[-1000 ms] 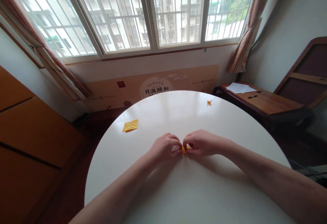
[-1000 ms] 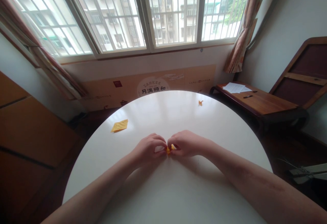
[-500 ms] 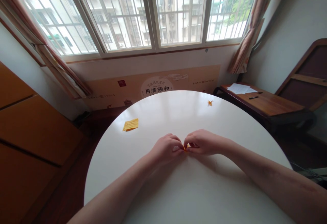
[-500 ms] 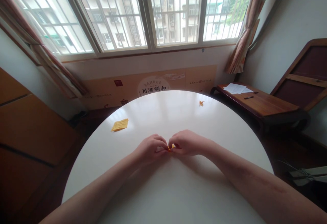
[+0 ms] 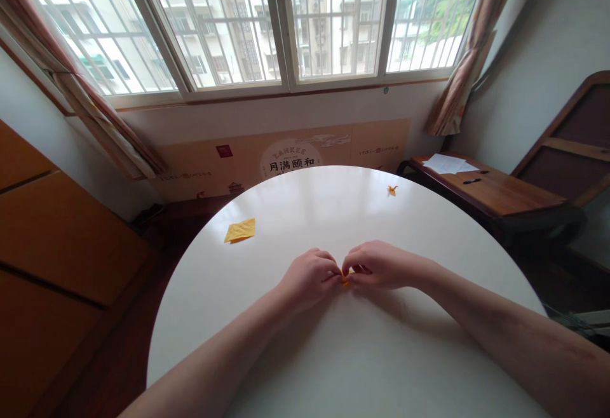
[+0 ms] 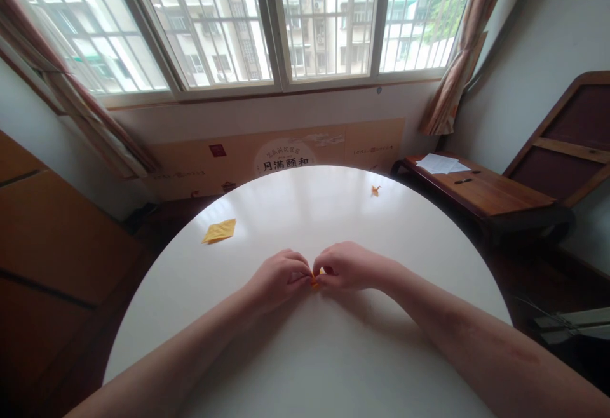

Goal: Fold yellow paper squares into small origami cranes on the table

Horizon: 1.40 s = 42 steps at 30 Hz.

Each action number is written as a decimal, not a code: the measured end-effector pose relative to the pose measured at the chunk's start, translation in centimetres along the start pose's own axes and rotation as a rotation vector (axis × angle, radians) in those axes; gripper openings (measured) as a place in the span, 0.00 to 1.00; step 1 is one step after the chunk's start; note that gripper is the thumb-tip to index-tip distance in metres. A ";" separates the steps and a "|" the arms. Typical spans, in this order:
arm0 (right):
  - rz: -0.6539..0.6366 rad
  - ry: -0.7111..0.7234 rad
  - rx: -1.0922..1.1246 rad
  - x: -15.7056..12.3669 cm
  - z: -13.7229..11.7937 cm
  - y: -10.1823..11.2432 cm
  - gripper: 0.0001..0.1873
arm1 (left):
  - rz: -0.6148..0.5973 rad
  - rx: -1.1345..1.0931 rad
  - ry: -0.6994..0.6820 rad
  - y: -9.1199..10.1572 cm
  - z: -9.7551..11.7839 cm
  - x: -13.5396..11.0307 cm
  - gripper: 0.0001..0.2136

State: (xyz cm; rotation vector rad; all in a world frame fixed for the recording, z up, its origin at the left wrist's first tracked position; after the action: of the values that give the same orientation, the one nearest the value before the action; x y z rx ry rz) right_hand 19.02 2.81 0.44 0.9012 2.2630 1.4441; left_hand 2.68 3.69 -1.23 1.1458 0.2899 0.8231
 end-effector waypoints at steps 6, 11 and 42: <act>0.031 -0.039 -0.035 0.2 0.2 -0.1 0.06 | 0.001 0.019 -0.005 0.2 0.3 0.0 0.07; 0.023 -0.017 -0.007 0.2 0.6 -0.3 0.07 | -0.086 0.110 -0.129 0.8 1.6 -0.8 0.09; -0.087 -0.016 0.173 0.4 2.6 0.0 0.06 | -0.419 0.217 -0.085 0.7 4.3 -1.5 0.14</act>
State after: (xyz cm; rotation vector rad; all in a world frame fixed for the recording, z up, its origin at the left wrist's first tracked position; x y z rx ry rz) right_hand 20.13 4.89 -0.67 0.8481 2.4120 1.2157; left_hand 3.95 -0.26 0.90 1.2613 0.5373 0.3790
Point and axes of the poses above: each hand's wrist, its own x-axis towards the middle knuckle, its own y-axis out of the back of the hand, z = x × y, the point moved 4 cm from there along x, towards the middle knuckle, and after that the axes turned 2 degrees about x, right-handed, at the moved point
